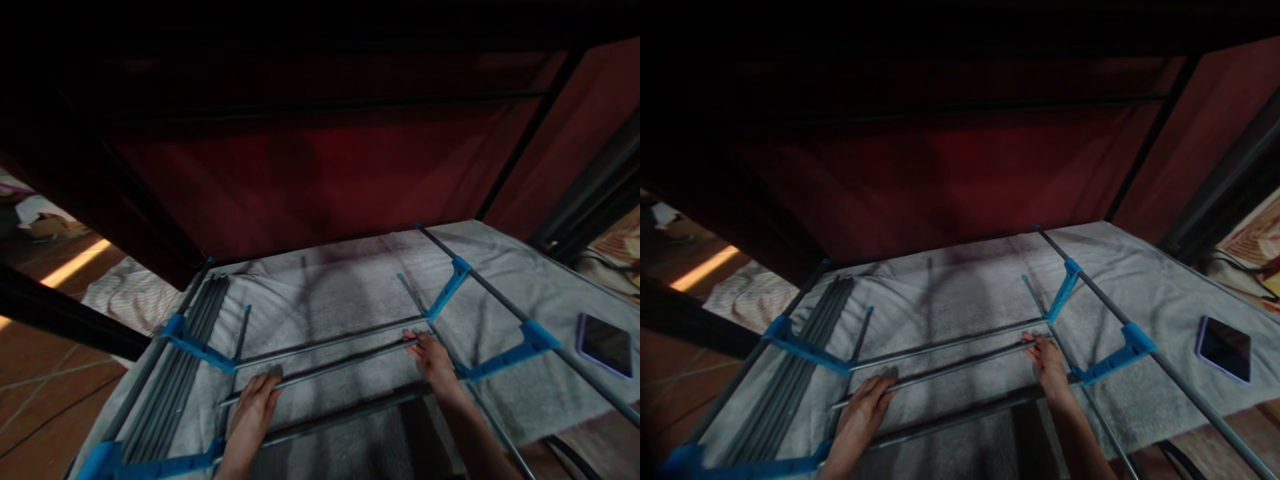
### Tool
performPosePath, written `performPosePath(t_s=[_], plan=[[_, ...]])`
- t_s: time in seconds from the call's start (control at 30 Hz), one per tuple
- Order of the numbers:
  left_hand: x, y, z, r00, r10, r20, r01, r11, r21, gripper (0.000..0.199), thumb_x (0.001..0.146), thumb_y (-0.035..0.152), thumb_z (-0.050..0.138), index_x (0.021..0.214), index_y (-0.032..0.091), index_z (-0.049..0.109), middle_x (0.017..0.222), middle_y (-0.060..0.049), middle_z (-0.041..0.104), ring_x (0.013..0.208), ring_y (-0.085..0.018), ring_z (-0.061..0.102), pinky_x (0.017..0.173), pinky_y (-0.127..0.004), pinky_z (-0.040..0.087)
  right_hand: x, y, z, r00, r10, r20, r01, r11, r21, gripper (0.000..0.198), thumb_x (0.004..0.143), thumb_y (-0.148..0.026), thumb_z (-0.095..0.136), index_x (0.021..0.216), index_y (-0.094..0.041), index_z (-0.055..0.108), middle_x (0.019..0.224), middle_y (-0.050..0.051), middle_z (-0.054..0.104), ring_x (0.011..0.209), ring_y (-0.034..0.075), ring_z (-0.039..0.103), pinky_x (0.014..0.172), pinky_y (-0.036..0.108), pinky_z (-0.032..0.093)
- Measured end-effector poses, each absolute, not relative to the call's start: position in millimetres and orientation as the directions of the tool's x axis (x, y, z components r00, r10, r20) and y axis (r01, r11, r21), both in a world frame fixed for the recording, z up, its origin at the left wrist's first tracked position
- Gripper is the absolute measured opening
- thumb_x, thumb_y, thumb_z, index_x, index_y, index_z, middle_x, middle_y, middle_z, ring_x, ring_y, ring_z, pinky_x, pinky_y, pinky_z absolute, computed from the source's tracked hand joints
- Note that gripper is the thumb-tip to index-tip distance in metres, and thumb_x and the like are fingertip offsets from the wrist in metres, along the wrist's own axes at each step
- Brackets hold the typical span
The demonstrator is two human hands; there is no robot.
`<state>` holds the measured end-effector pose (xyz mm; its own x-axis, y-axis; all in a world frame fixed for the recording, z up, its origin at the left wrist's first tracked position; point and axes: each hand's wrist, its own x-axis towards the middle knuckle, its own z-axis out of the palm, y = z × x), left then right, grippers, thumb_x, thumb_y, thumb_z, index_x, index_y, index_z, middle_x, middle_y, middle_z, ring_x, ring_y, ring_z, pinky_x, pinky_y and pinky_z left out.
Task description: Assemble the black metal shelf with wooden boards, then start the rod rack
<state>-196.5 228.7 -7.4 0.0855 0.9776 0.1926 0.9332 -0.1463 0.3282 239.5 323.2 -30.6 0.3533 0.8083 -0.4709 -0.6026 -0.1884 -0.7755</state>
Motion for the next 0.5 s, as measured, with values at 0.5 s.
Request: performPosePath(t_s=[0.5], plan=[[-164,229,16,0.036,0.999,0.022,0.919,-0.041,0.391,0.023,0.092,0.018,0.050,0.103,0.020,0.070,0.108,-0.009,0.068,0.105,-0.025,0.060,0.099,-0.044,0.046,260,325,-60,0.272,0.867,-0.417,-0.533,-0.225,-0.816,0.014,0.063,-0.028,0.073,0.071,-0.022,0.062,0.080,0.006,0.075,0.074,0.021,0.072,0.073,0.036,0.061]])
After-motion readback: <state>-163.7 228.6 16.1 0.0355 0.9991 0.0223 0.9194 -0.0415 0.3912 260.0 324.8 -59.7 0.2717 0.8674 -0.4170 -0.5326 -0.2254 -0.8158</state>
